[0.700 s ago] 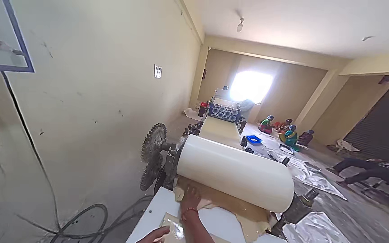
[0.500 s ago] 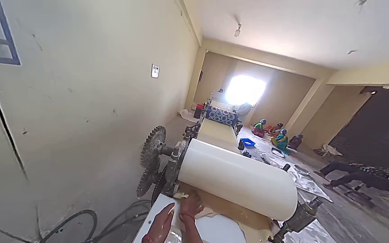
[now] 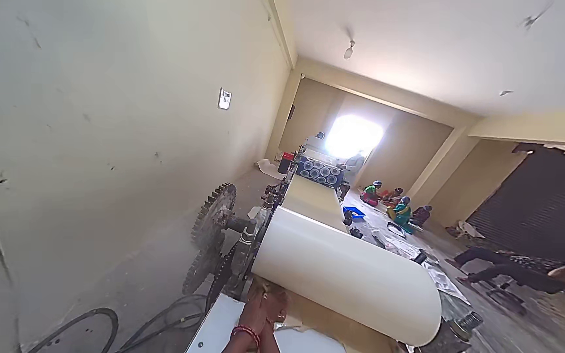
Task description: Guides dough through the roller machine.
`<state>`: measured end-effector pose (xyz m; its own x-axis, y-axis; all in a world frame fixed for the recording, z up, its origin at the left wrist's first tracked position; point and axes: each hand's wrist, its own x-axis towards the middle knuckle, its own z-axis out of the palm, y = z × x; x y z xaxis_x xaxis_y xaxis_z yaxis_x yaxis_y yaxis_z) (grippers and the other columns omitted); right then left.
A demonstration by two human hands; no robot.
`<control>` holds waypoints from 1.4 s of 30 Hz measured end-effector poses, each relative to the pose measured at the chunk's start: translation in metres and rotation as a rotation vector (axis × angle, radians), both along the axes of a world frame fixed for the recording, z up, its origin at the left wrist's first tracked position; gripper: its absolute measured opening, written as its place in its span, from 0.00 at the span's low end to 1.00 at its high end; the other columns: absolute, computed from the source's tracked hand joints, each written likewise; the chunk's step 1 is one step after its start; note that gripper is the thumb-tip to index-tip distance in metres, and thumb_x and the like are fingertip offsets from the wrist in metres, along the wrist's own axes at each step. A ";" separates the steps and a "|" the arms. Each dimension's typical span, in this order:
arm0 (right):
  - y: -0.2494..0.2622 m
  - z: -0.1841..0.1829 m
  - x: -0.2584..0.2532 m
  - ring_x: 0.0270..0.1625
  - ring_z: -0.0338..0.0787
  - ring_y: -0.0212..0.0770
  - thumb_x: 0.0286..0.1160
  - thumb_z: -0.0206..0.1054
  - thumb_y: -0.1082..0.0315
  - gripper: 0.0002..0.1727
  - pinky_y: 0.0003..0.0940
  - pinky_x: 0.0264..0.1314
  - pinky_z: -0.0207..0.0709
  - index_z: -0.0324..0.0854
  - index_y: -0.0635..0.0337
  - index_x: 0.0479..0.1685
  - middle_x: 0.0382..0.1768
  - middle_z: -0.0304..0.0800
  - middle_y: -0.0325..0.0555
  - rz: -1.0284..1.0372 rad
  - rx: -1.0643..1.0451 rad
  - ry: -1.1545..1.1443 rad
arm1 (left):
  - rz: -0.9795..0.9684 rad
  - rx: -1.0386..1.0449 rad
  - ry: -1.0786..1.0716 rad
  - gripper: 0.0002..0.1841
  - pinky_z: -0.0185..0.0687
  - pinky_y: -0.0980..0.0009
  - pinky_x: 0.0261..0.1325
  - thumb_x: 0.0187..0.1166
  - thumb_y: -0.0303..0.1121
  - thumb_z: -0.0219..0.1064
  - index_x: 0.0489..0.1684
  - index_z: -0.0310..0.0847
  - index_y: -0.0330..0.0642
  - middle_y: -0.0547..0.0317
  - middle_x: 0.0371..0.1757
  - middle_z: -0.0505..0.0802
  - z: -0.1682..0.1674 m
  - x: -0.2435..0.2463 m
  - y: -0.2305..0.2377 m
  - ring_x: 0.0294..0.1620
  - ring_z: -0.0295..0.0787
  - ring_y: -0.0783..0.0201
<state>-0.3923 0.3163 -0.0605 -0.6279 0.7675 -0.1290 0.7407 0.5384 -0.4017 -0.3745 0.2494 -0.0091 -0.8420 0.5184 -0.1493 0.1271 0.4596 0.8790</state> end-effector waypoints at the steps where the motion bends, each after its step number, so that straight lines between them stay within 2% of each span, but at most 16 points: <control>1: 0.006 0.006 0.008 0.90 0.59 0.63 0.90 0.54 0.56 0.29 0.67 0.82 0.58 0.68 0.62 0.84 0.88 0.59 0.65 0.076 -0.028 -0.033 | -0.013 -0.006 -0.002 0.26 0.50 0.53 0.93 0.95 0.34 0.42 0.87 0.61 0.28 0.34 0.88 0.68 -0.002 -0.004 0.005 0.90 0.61 0.44; 3: 0.010 0.018 0.037 0.92 0.55 0.64 0.88 0.58 0.61 0.35 0.64 0.88 0.51 0.56 0.70 0.90 0.90 0.54 0.68 0.293 -0.054 -0.090 | 0.001 -0.020 0.007 0.27 0.49 0.53 0.93 0.94 0.35 0.43 0.87 0.60 0.27 0.33 0.88 0.67 -0.001 -0.002 0.010 0.91 0.60 0.43; 5: 0.012 0.039 0.063 0.94 0.54 0.55 0.86 0.61 0.61 0.39 0.55 0.93 0.45 0.51 0.68 0.92 0.92 0.53 0.60 0.503 -0.050 -0.157 | 0.128 -0.016 0.040 0.28 0.49 0.53 0.93 0.93 0.36 0.46 0.87 0.58 0.25 0.29 0.88 0.66 0.005 0.007 0.016 0.91 0.59 0.41; 8: 0.031 -0.002 0.069 0.94 0.57 0.50 0.79 0.60 0.53 0.40 0.61 0.94 0.42 0.59 0.61 0.91 0.91 0.59 0.52 0.664 0.105 0.088 | 0.342 0.042 0.136 0.32 0.52 0.54 0.93 0.87 0.31 0.55 0.89 0.53 0.25 0.27 0.89 0.62 0.010 0.023 0.028 0.91 0.57 0.39; 12: 0.024 0.018 0.066 0.97 0.45 0.48 0.81 0.60 0.51 0.43 0.67 0.94 0.34 0.49 0.53 0.96 0.96 0.47 0.48 0.695 0.142 -0.140 | 0.202 -0.222 0.148 0.38 0.45 0.57 0.94 0.88 0.41 0.52 0.90 0.45 0.23 0.29 0.94 0.48 -0.005 0.015 0.037 0.96 0.44 0.40; 16: 0.029 -0.006 0.056 0.98 0.41 0.48 0.84 0.58 0.53 0.42 0.68 0.94 0.28 0.46 0.56 0.96 0.97 0.43 0.48 0.649 0.159 -0.131 | 0.109 -0.428 0.093 0.34 0.54 0.50 0.90 0.91 0.46 0.48 0.87 0.59 0.27 0.32 0.88 0.66 -0.005 0.001 0.041 0.91 0.57 0.39; 19: 0.006 0.061 0.065 0.99 0.33 0.44 0.94 0.45 0.56 0.36 0.60 0.96 0.19 0.37 0.51 0.98 0.98 0.32 0.40 0.565 0.031 -0.290 | 0.091 -0.396 0.158 0.29 0.45 0.50 0.93 0.91 0.39 0.47 0.88 0.61 0.32 0.37 0.90 0.66 -0.012 0.005 0.038 0.93 0.54 0.39; 22: -0.006 0.104 0.079 0.98 0.43 0.49 0.94 0.46 0.55 0.34 0.59 0.96 0.25 0.48 0.56 0.96 0.96 0.46 0.45 0.516 0.038 -0.199 | 0.083 -0.355 0.256 0.29 0.42 0.49 0.94 0.90 0.37 0.47 0.89 0.61 0.33 0.35 0.90 0.65 -0.015 0.011 0.038 0.93 0.53 0.37; 24: 0.001 0.085 0.074 0.97 0.48 0.49 0.92 0.47 0.51 0.35 0.60 0.96 0.28 0.54 0.55 0.94 0.94 0.52 0.45 0.524 0.104 -0.130 | 0.092 -0.373 0.263 0.30 0.44 0.50 0.94 0.90 0.40 0.47 0.89 0.61 0.36 0.37 0.89 0.67 -0.018 0.010 0.040 0.92 0.54 0.38; 26: 0.008 0.073 0.069 0.97 0.44 0.48 0.91 0.49 0.49 0.37 0.60 0.96 0.25 0.50 0.54 0.96 0.96 0.48 0.45 0.544 0.089 -0.136 | 0.110 -0.388 0.260 0.31 0.46 0.50 0.93 0.88 0.42 0.50 0.89 0.62 0.36 0.37 0.89 0.68 -0.021 0.005 0.044 0.92 0.56 0.39; 28: 0.027 0.019 0.059 0.96 0.49 0.53 0.84 0.55 0.45 0.42 0.70 0.93 0.29 0.53 0.55 0.95 0.94 0.53 0.50 0.612 0.188 -0.023 | 0.138 -0.423 0.266 0.34 0.51 0.49 0.91 0.86 0.50 0.52 0.87 0.65 0.37 0.39 0.88 0.70 -0.023 0.000 0.048 0.91 0.60 0.42; 30: 0.041 0.006 0.054 0.97 0.41 0.54 0.82 0.59 0.43 0.48 0.74 0.91 0.28 0.44 0.54 0.97 0.96 0.43 0.51 0.702 0.162 -0.099 | 0.164 -0.411 0.222 0.32 0.53 0.46 0.89 0.87 0.46 0.52 0.88 0.65 0.39 0.42 0.89 0.69 -0.023 -0.001 0.049 0.90 0.61 0.42; 32: 0.056 0.003 0.058 0.98 0.38 0.50 0.80 0.61 0.47 0.49 0.67 0.95 0.30 0.42 0.55 0.97 0.97 0.38 0.50 0.786 0.153 -0.136 | 0.212 -0.400 0.195 0.29 0.57 0.43 0.87 0.87 0.41 0.51 0.89 0.65 0.43 0.47 0.90 0.69 -0.030 -0.001 0.053 0.91 0.59 0.43; 36: 0.068 0.019 0.091 0.91 0.64 0.54 0.85 0.60 0.58 0.32 0.46 0.94 0.54 0.69 0.70 0.83 0.86 0.68 0.61 0.688 0.232 -0.118 | 0.217 -0.432 0.130 0.31 0.60 0.38 0.81 0.85 0.30 0.53 0.91 0.60 0.46 0.47 0.90 0.68 -0.033 -0.004 0.056 0.89 0.59 0.39; 39: 0.070 0.028 0.097 0.93 0.60 0.53 0.91 0.53 0.51 0.35 0.45 0.95 0.50 0.65 0.70 0.86 0.88 0.64 0.60 0.628 0.224 -0.240 | 0.190 -0.473 0.102 0.33 0.58 0.35 0.82 0.84 0.26 0.53 0.93 0.56 0.47 0.49 0.92 0.66 -0.027 -0.008 0.057 0.90 0.57 0.37; 42: 0.063 0.023 0.084 0.95 0.54 0.56 0.92 0.49 0.54 0.36 0.49 0.96 0.47 0.57 0.73 0.89 0.91 0.56 0.64 0.590 0.230 -0.282 | 0.107 -0.536 0.088 0.31 0.52 0.33 0.84 0.81 0.29 0.57 0.88 0.63 0.38 0.41 0.87 0.71 -0.010 -0.011 0.057 0.90 0.54 0.34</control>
<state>-0.3078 0.3796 -0.0377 -0.9150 0.3357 -0.2238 0.3575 0.9317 -0.0643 -0.3858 0.3061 -0.0196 -0.9071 0.3001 -0.2952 0.1179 0.8544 0.5061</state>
